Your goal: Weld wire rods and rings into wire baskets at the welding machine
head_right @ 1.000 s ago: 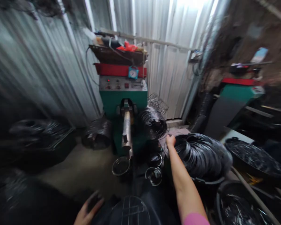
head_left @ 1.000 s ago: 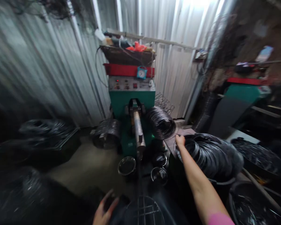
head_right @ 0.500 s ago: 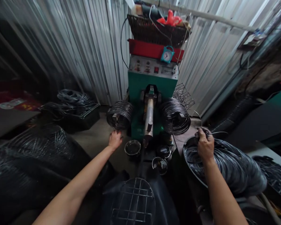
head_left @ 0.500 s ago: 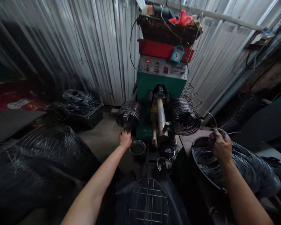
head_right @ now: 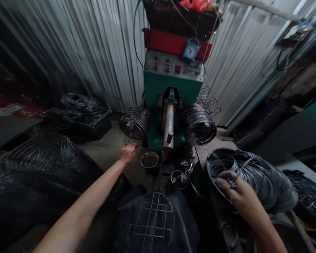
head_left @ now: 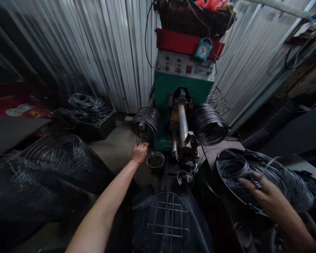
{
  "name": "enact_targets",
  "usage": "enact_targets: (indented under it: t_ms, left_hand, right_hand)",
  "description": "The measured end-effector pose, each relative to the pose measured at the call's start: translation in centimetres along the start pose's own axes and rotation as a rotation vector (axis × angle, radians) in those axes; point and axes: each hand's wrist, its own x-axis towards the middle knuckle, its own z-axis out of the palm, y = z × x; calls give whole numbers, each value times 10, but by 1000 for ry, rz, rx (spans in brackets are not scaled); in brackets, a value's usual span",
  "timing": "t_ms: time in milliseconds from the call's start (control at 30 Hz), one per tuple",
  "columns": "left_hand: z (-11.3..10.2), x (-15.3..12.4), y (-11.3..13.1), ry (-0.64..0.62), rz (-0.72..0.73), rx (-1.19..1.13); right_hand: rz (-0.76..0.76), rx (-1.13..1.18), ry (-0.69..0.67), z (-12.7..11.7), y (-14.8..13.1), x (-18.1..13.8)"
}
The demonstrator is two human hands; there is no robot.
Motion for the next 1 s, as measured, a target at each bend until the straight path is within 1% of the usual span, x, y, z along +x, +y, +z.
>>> enact_targets:
  t_ms: [33, 100, 167, 233, 300, 333, 433, 500, 533, 567, 600, 633, 700, 767, 800, 833, 900, 933, 1000]
  left_hand:
    - [-2, -5, 0, 8, 18, -12]
    - [-7, -14, 3, 31, 58, -35]
    - [-16, -22, 6, 56, 89, -53]
    - [-32, -28, 10, 81, 96, -61]
    - [-58, -33, 13, 131, 45, -59]
    - [-74, -35, 14, 167, -6, -59]
    - [-131, -37, 12, 266, -207, -92]
    - [-165, -37, 4, 313, -325, -193]
    - [-178, -38, -2, 294, -378, -273]
    - [-187, -41, -8, 240, -419, -375]
    - [-192, -46, -14, 168, -445, -486]
    - [-192, -55, -18, 81, -466, -599]
    - [-179, -81, -21, -120, -513, -814]
    - [-154, -117, -15, -339, -617, -994]
    - [-138, -137, -9, -467, -661, -1077]
    - [-123, -158, -2, -566, -710, -1144]
    - [-94, -195, 16, -672, -799, -1254]
    - [-81, -210, 25, -673, -837, -1309]
    - [-61, -232, 42, -625, -898, -1413]
  right_hand:
    - [4, -32, -95, 5, 6, -5]
    - [38, -93, -200, 17, 19, -14]
    - [67, -160, -240, 28, 33, -24]
    - [71, -204, -250, 34, 42, -33]
    - [71, -214, -260, 33, 46, -40]
    - [70, -208, -274, 31, 46, -43]
    - [78, -155, -363, 22, 42, -49]
    - [108, -108, -406, 18, 41, -51]
    - [128, -80, -420, 16, 40, -52]
    - [151, -50, -428, 15, 40, -53]
    - [169, -21, -431, 14, 41, -53]
    - [178, 3, -422, 13, 41, -54]
    - [156, 22, -351, 13, 43, -56]
    - [107, -26, -246, 16, 44, -58]
    - [84, -73, -204, 18, 43, -59]
    - [63, -126, -175, 20, 41, -61]
    - [3, -218, -158, 24, 31, -65]
    - [-44, -241, -167, 25, 23, -68]
    - [-169, -232, -205, 24, 3, -76]
